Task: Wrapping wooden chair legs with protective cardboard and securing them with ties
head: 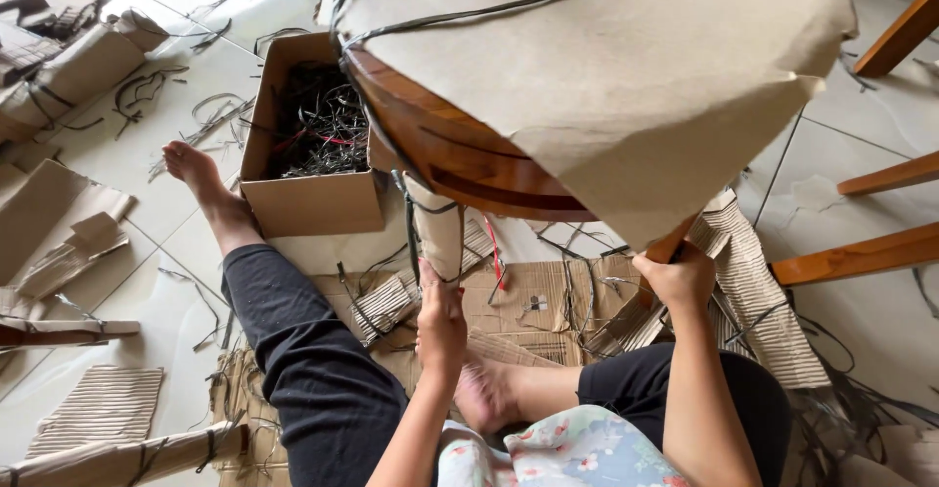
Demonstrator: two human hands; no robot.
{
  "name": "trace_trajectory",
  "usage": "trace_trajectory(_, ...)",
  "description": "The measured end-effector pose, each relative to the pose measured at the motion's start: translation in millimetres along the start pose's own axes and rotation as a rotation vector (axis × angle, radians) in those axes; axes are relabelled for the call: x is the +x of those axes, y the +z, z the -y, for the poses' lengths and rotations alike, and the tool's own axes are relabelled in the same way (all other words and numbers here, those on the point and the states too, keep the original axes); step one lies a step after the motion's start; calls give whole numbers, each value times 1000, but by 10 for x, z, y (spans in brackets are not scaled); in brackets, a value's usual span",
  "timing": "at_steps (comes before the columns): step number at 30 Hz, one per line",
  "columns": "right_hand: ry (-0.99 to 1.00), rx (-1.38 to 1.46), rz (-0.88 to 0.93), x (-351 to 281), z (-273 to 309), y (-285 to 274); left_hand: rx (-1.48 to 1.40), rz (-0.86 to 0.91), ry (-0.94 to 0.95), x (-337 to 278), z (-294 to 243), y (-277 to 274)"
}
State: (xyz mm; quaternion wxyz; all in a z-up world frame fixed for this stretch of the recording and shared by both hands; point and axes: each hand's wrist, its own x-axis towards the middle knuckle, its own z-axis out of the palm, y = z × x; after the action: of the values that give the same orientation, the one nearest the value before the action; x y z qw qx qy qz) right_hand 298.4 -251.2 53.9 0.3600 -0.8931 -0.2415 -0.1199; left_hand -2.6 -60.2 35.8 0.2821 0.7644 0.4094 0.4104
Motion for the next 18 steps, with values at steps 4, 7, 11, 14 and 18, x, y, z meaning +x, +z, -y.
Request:
trace_trajectory(4, 21, -14, -20, -30, -249, 58, 19, -68, 30, 10, 312, 266)
trace_trajectory(7, 52, 32, -28, -88, -276, 11, 89, -34, -42, 101, 430, 403)
trace_trajectory(11, 13, 62, -67, -206, -163, 4, -60, -73, 37, 417, 247, 308)
trace_trajectory(14, 22, 85, -66, -246, -9, -10, -106, -99, 49, 568, 270, 328)
trace_trajectory(18, -74, -19, -118, -253, 222, -27, -158, -158, 42, 652, 401, 377)
